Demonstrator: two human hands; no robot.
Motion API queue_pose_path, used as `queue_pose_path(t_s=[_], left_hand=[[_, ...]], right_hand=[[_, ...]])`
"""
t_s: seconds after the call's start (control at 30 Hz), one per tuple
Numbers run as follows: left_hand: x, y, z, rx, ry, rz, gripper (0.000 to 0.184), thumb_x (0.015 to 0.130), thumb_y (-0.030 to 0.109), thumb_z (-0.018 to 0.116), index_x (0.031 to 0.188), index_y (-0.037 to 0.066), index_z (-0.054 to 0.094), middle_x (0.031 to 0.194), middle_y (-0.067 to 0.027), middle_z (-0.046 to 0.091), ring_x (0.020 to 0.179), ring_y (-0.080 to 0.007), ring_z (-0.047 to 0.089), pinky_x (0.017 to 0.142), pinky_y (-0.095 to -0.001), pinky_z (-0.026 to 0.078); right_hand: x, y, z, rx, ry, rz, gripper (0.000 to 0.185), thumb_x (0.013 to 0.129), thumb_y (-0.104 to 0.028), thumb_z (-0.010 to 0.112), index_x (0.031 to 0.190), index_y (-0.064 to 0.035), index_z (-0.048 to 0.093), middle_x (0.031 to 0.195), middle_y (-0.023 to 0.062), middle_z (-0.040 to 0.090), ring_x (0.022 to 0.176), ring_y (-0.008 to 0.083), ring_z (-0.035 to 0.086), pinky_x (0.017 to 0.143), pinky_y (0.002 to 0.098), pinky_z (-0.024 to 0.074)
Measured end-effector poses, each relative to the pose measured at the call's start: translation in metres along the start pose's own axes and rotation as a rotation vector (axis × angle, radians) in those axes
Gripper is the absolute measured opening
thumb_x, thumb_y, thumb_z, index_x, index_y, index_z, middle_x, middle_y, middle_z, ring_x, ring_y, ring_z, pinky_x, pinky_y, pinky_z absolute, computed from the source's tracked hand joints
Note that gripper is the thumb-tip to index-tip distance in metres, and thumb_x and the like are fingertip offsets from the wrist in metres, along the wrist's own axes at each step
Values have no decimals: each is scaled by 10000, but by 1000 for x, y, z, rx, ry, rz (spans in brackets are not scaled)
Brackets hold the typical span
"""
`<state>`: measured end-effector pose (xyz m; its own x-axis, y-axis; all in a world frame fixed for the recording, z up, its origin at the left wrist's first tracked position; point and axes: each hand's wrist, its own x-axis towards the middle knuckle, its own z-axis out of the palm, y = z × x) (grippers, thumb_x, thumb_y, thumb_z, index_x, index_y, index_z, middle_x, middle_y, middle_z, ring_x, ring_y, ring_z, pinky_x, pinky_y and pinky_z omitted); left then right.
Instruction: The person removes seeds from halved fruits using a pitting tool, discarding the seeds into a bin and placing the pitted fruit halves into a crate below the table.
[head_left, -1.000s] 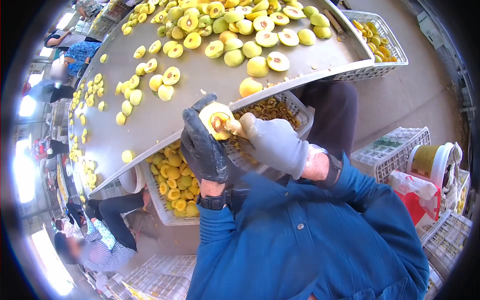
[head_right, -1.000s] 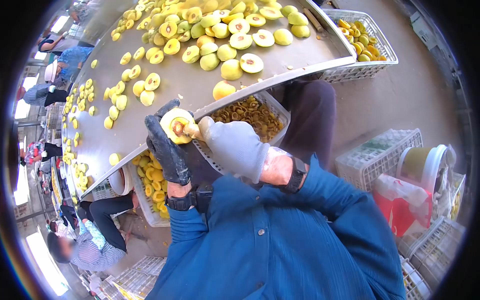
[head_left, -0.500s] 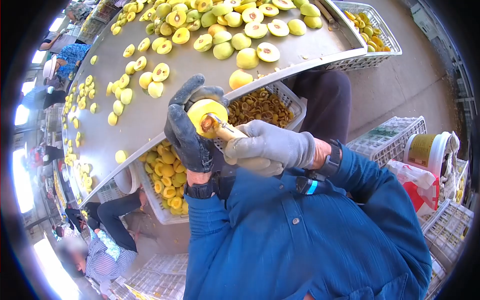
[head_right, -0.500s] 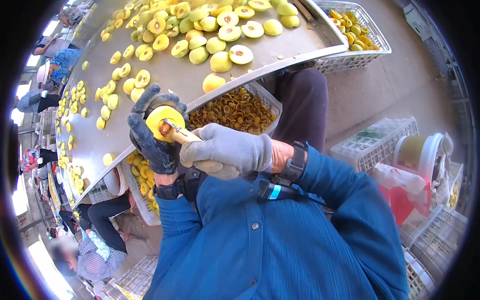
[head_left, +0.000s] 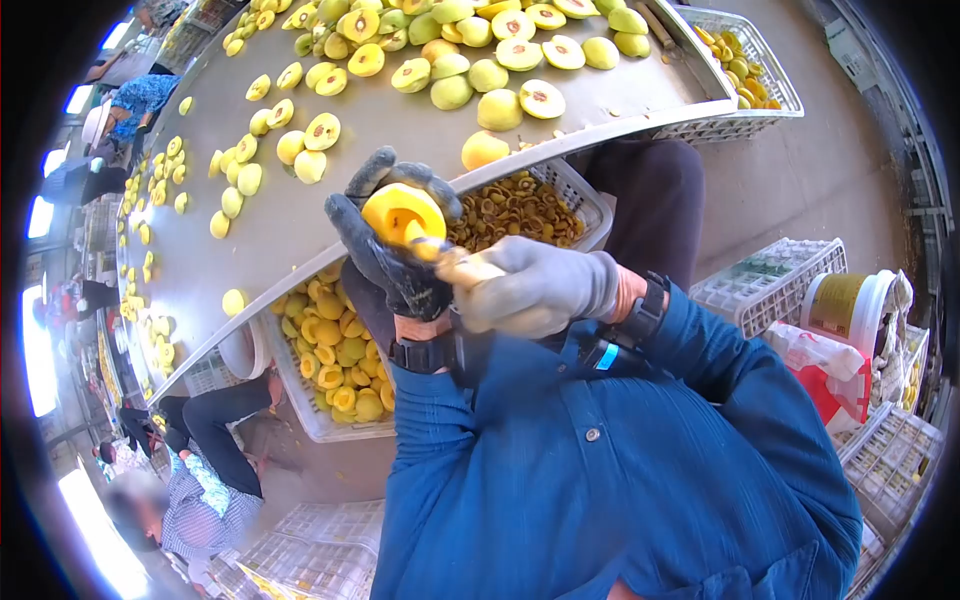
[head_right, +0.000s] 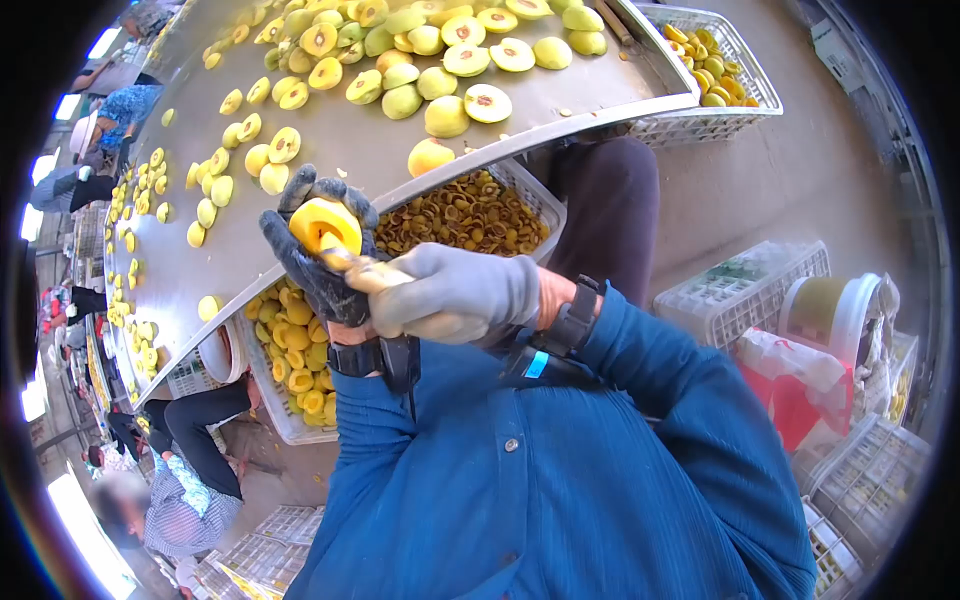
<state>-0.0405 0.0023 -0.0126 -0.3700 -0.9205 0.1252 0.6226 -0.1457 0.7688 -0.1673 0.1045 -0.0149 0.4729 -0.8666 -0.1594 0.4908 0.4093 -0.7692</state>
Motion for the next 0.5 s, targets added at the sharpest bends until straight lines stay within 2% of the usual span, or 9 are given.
queue_pose_path(t_s=[0.07,0.1,0.17,0.23,0.3,0.37,0.4,0.5], left_hand=[[3,0,-25,142,170,19,631,1004,571,354,1286,28,510,1040,-122,626,866,-246,614,770,-383,526],[4,5,-34,224,263,19,642,1001,577,353,1283,22,511,1037,-133,629,879,-251,621,784,-389,530],[3,18,-67,388,344,103,677,994,597,342,1258,1,525,1013,-158,651,946,-280,637,841,-435,546],[-3,37,-121,597,452,155,628,1011,551,342,1230,3,554,1029,-170,658,965,-282,639,861,-428,545],[-10,66,-173,1015,476,261,532,1024,447,390,1213,-14,579,1051,-175,663,997,-279,639,895,-399,526],[-8,83,-221,1645,436,346,422,1012,325,466,1199,-29,600,1077,-167,671,1021,-270,638,924,-367,501],[-4,85,-235,1832,415,422,380,979,266,532,1216,-22,602,1187,-196,636,1072,-314,616,937,-391,472],[21,61,-160,1752,259,475,357,953,251,581,1188,-15,615,1173,-172,638,1050,-305,620,925,-390,478]], right_hand=[[6,25,-32,-167,50,-27,136,934,-138,582,986,-40,660,721,54,596,639,184,557,605,289,463],[9,25,-38,-437,247,95,139,940,-157,580,986,-52,659,725,82,624,628,238,598,596,323,480],[7,51,-70,-1690,442,204,210,914,-251,624,940,-43,630,765,186,658,687,367,646,606,420,500],[-6,64,-86,-1485,553,148,242,894,-270,635,915,-31,598,789,221,657,738,396,650,635,458,499],[-22,69,-96,-1347,637,99,262,881,-275,644,902,-23,576,789,243,648,765,420,645,659,479,497],[-35,71,-107,-1276,728,47,265,875,-266,649,901,-17,564,767,252,631,766,437,632,678,481,494],[-41,68,-108,-1181,748,5,248,870,-233,664,911,-8,566,779,245,636,782,420,640,691,455,493],[-42,63,-106,-907,836,-38,241,867,-192,674,972,6,585,808,214,650,780,346,655,716,403,494]])
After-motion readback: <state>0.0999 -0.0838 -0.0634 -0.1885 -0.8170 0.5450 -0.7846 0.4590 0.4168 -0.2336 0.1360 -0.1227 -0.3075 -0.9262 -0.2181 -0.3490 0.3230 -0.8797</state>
